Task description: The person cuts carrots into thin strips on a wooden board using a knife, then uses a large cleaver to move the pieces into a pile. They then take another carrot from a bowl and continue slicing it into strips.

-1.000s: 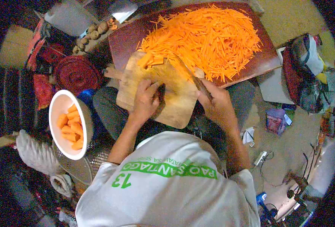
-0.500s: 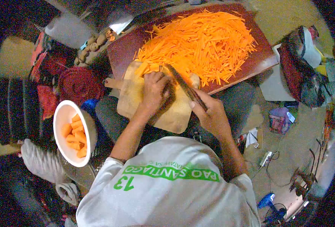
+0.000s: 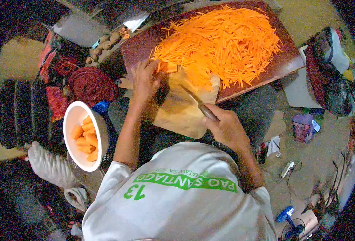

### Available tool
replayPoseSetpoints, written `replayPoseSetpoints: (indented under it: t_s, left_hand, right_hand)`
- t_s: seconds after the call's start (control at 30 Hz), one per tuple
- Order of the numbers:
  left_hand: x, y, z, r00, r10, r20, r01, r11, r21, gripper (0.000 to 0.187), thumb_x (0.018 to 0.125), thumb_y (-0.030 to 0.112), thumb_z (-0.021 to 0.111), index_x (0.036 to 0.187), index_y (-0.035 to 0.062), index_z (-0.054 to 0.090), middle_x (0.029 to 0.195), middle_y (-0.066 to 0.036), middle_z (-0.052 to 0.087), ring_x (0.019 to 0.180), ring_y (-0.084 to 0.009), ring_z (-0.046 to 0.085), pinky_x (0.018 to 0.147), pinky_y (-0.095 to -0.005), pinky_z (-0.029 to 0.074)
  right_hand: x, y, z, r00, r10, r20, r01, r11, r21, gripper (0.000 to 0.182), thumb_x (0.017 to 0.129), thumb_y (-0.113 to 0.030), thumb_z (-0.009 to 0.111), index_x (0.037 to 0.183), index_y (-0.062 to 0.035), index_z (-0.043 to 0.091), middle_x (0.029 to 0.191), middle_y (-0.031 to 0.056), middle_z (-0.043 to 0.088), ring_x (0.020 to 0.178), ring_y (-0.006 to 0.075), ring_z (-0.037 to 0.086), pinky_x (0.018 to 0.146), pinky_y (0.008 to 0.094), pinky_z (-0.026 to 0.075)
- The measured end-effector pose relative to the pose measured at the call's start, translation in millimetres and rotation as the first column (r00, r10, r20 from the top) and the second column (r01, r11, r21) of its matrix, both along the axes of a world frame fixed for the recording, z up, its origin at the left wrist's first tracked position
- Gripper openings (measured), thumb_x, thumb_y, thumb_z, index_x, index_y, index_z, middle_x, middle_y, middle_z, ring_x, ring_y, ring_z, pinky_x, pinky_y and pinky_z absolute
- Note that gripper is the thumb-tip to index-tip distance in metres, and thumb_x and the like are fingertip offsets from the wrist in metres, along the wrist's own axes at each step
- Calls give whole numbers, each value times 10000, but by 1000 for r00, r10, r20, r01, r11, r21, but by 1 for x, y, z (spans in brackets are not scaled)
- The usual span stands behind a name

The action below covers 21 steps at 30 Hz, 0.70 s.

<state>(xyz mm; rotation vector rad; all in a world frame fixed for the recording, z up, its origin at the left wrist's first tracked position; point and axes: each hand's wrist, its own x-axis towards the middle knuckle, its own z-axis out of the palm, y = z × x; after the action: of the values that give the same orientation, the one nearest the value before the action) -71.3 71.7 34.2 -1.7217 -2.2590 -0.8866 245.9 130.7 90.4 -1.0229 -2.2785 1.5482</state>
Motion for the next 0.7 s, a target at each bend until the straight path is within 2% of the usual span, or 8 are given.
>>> replayPoseSetpoints:
  t_s: [0.03, 0.13, 0.23, 0.33, 0.47, 0.57, 0.67, 0.7]
  left_hand:
    - [-1, -1, -1, 1000, 5, 20, -5, 1000, -16, 351, 845, 95, 794, 1193, 83, 754, 1120, -125, 694, 1092, -347, 623, 905, -506, 400]
    - [-5, 1, -8, 999, -12, 41, 10, 1000, 28, 359, 839, 104, 809, 1193, 74, 758, 1095, -134, 702, 1082, -334, 633, 897, -490, 397]
    - [-10, 6, -15, 992, 1, 128, -5, 1000, 25, 365, 820, 105, 834, 1174, 52, 762, 1068, -143, 709, 1052, -337, 648, 890, -479, 412]
    - [-13, 8, -21, 969, 3, 247, -16, 999, 48, 368, 804, 98, 852, 1153, 27, 760, 1044, -158, 711, 1014, -361, 660, 873, -478, 447]
    - [-13, 4, -13, 951, 48, 307, -55, 998, 13, 371, 801, 91, 858, 1145, 2, 749, 999, -188, 713, 958, -409, 665, 847, -495, 495]
    - [-8, 4, -14, 890, 78, 450, -96, 995, 18, 346, 802, 74, 853, 1122, -3, 746, 969, -210, 714, 936, -423, 665, 823, -505, 506]
    - [-13, 3, -33, 931, 33, 365, -98, 982, 161, 318, 810, 56, 842, 1110, 9, 749, 953, -217, 718, 926, -423, 667, 792, -514, 506]
    - [-11, 3, -31, 922, 27, 387, -100, 981, 168, 312, 814, 46, 833, 1113, 12, 749, 953, -214, 718, 926, -420, 667, 791, -513, 506]
  right_hand:
    - [0, 0, 0, 1000, -9, 0, 9, 1000, 20, 418, 971, -179, 712, 1364, -39, 684, 1016, 245, 761, 885, 373, 769, 788, 433, 587]
    - [1, 7, 3, 1000, 11, -1, -11, 997, 71, 382, 987, -139, 709, 1323, 39, 678, 977, 227, 747, 890, 237, 760, 809, 372, 571]
    - [1, 11, 0, 999, -4, -34, 10, 980, 197, 383, 985, -137, 717, 1321, 42, 680, 991, 242, 749, 898, 260, 771, 805, 380, 574]
    - [2, 14, 1, 998, -10, -61, 22, 979, 204, 428, 933, -132, 733, 1345, -31, 683, 1032, 253, 754, 961, 434, 755, 824, 455, 591]
    - [-2, 13, 3, 998, -4, -61, 12, 991, 134, 400, 951, -143, 734, 1326, -12, 692, 1029, 261, 756, 955, 428, 758, 828, 447, 594]
    - [-5, 11, 1, 996, 5, -90, 7, 992, 125, 371, 970, -157, 730, 1306, -1, 699, 1005, 260, 755, 926, 420, 759, 818, 442, 595]
    - [-8, 11, 0, 996, 10, -86, -1, 994, 106, 371, 985, -169, 724, 1312, 2, 697, 990, 258, 755, 895, 417, 760, 798, 447, 596]
    - [-8, 11, 1, 998, 15, -66, -8, 995, 102, 375, 985, -173, 723, 1316, 2, 696, 989, 260, 755, 892, 416, 761, 793, 449, 596]
